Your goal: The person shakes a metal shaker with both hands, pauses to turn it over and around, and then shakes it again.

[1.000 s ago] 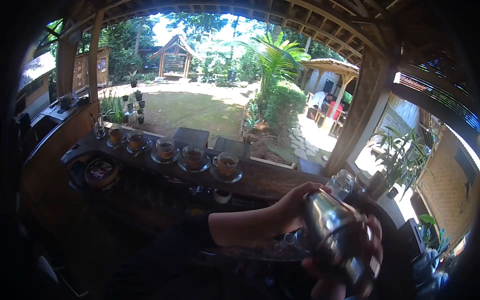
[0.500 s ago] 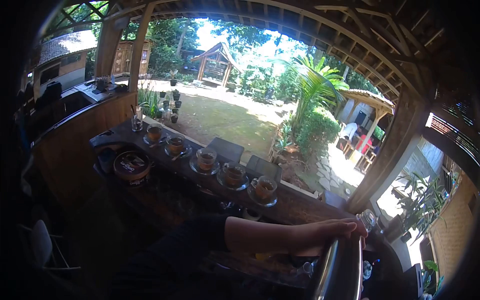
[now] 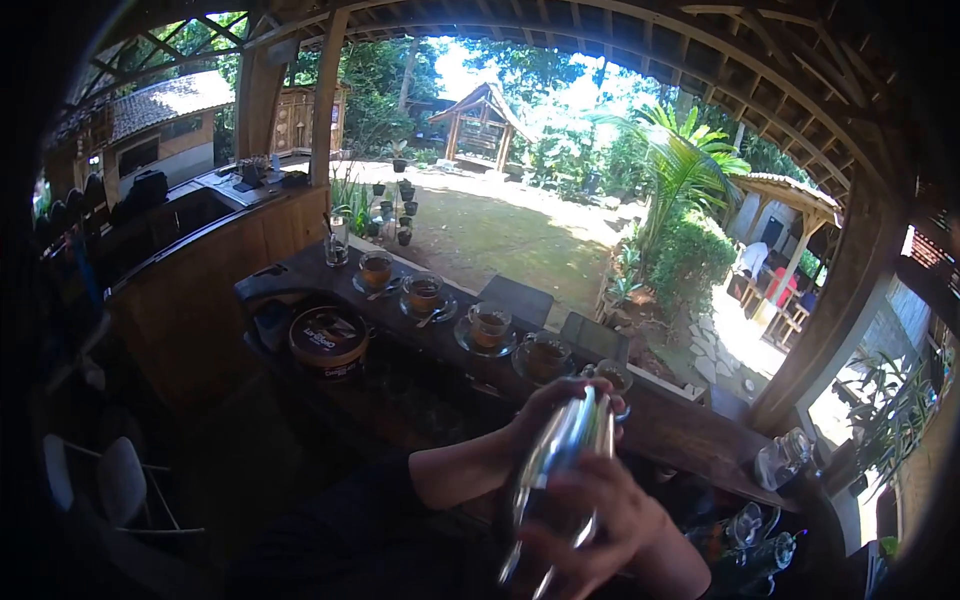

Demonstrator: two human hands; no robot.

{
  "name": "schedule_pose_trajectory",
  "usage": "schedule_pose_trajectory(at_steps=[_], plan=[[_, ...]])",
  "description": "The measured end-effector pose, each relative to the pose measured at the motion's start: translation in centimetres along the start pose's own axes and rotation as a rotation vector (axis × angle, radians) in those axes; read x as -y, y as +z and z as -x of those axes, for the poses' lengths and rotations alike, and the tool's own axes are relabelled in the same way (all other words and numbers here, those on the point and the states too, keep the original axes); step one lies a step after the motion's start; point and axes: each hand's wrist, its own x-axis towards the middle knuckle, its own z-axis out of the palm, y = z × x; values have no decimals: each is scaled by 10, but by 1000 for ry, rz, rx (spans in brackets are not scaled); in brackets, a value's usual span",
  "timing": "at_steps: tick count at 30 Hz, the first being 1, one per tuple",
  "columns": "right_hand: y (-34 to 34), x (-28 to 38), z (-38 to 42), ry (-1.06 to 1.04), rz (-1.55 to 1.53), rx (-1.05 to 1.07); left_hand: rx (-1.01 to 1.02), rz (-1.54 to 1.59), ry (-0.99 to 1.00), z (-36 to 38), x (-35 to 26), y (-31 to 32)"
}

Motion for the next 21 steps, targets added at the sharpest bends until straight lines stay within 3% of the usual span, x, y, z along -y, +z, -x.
schedule_pose_trajectory(at_steps=[2, 3, 4, 5, 6, 7, 8, 9, 10, 12, 13, 14, 16, 19, 20, 21], plan=[[37, -46, -21, 135, 34, -192, 182, 260, -91, 4, -16, -60], [50, -53, -27, 288, -56, -294, -134, 166, 83, 3, -16, -55], [59, -56, -33, 435, -136, -394, -192, 15, 210, 17, -20, -50], [57, -51, -42, 293, -82, -254, -125, 196, 177, 31, -28, -44], [59, -42, -66, 12, -99, -275, -48, 373, 142, 41, -38, -38], [64, -22, -78, -134, -26, -224, 100, 189, 129, 47, -51, -26], [57, -1, -87, -168, -36, -78, 240, 7, 128, 55, -60, -16], [61, -8, -90, -183, -45, -80, 347, -47, 210, 62, -64, -10], [69, -20, -94, -211, -75, -120, 354, -42, 254, 66, -72, -13], [94, -51, -97, -252, -123, -209, -40, 109, 213, 73, -91, -57], [113, -73, -87, -73, -240, -249, 368, 491, 269, 54, -74, -62], [126, -80, -82, 308, -330, -276, 781, 864, 308, 37, -55, -69], [131, -79, -85, 517, -362, -286, -121, 289, 215, 86, -78, -115], [115, -38, -117, -161, -145, -196, -9, 54, 31, 109, -109, -46], [108, -24, -125, -334, -82, -155, 221, -53, 129, 106, -108, -32], [109, -26, -126, -331, -87, -162, 231, -63, 181, 106, -108, -21]])
